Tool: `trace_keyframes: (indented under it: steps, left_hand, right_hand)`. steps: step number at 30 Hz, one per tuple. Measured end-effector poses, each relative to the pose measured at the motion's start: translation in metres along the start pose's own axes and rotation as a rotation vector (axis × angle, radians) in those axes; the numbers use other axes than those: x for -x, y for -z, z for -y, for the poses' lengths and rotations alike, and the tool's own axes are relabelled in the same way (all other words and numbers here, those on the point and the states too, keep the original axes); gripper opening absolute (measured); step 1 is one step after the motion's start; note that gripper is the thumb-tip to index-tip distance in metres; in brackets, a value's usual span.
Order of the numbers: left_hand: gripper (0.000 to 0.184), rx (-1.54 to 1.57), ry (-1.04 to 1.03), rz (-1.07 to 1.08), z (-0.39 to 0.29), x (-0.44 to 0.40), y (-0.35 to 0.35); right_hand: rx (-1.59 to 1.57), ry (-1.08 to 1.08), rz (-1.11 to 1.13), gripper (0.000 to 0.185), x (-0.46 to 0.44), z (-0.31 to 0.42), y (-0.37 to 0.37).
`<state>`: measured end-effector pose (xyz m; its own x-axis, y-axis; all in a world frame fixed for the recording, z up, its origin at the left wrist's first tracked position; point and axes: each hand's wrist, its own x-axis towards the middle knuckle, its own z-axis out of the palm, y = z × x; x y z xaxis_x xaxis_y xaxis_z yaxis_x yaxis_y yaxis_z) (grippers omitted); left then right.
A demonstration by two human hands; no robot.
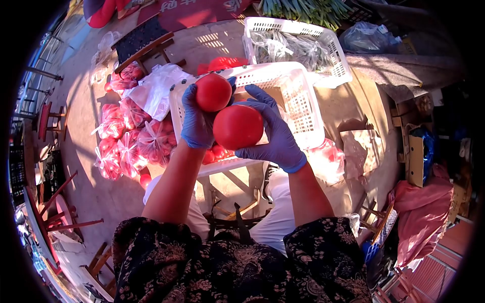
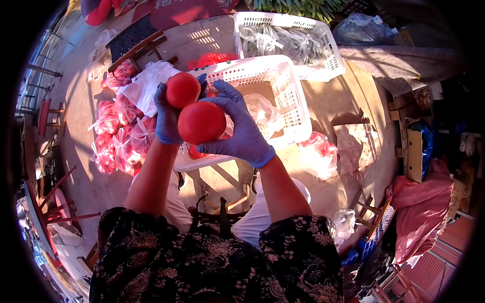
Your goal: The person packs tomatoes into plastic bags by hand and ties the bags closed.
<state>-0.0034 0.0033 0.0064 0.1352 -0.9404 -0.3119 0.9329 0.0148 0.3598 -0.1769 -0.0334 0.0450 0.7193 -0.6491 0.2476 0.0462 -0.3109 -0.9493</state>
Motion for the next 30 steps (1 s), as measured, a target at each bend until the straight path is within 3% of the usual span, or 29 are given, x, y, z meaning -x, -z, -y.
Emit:
trace_keyframes:
  steps: [1, 4, 5, 7, 9, 10, 14, 17, 18, 20, 22, 26, 30]
  left_hand:
    - [0.067, -0.048, 0.002, 0.031, 0.001, 0.004, -0.001]
    - [0.067, 0.134, 0.314, 0.187, 0.009, 0.008, 0.004]
    - [0.059, 0.155, 0.326, 0.200, 0.016, 0.010, 0.005]
    - [0.053, -0.441, -0.056, 0.227, 0.040, 0.001, 0.017]
    - [0.045, -0.048, 0.206, 0.035, 0.031, 0.002, 0.014]
    - [0.039, -0.025, 0.231, 0.083, 0.029, -0.001, 0.014]
    - [0.030, -0.406, -0.155, 0.082, 0.021, 0.006, -0.005]
    - [0.033, -0.354, -0.162, -0.023, 0.009, 0.008, -0.012]
    - [0.034, -0.271, -0.100, -0.092, 0.007, 0.009, -0.012]
    - [0.041, -0.339, -0.172, -0.046, 0.005, 0.013, -0.011]
    - [0.056, -0.415, -0.156, 0.063, 0.000, 0.013, -0.006]
    - [0.084, -0.615, -0.213, 0.221, -0.017, 0.026, -0.019]
    - [0.086, -0.765, -0.204, 0.269, -0.027, 0.030, -0.021]
  right_hand:
    - [-0.081, -0.033, 0.015, 0.076, 0.000, 0.000, -0.001]
    - [-0.339, -0.149, 0.013, 0.077, 0.003, -0.001, -0.005]
    - [-0.441, -0.197, -0.005, 0.079, 0.003, -0.004, -0.009]
    - [-0.578, -0.277, -0.032, 0.079, 0.003, -0.008, -0.013]
    - [-0.681, -0.308, -0.066, 0.076, 0.001, -0.006, -0.016]
    - [-0.754, -0.311, -0.071, 0.076, -0.002, -0.005, -0.016]
    - [-0.631, -0.271, -0.125, 0.084, -0.002, -0.020, -0.017]
    - [-0.710, -0.287, -0.150, 0.067, -0.013, -0.022, -0.024]
    - [-0.679, -0.306, -0.172, 0.064, -0.016, -0.023, -0.030]
    - [-0.591, -0.318, -0.255, 0.059, -0.024, -0.027, -0.035]
    - [-0.235, -0.225, -0.359, 0.065, -0.026, -0.042, -0.037]
    - [0.089, 0.076, -0.378, 0.074, -0.034, -0.043, -0.029]
    - [0.438, 0.178, -0.322, 0.078, -0.035, -0.025, -0.021]
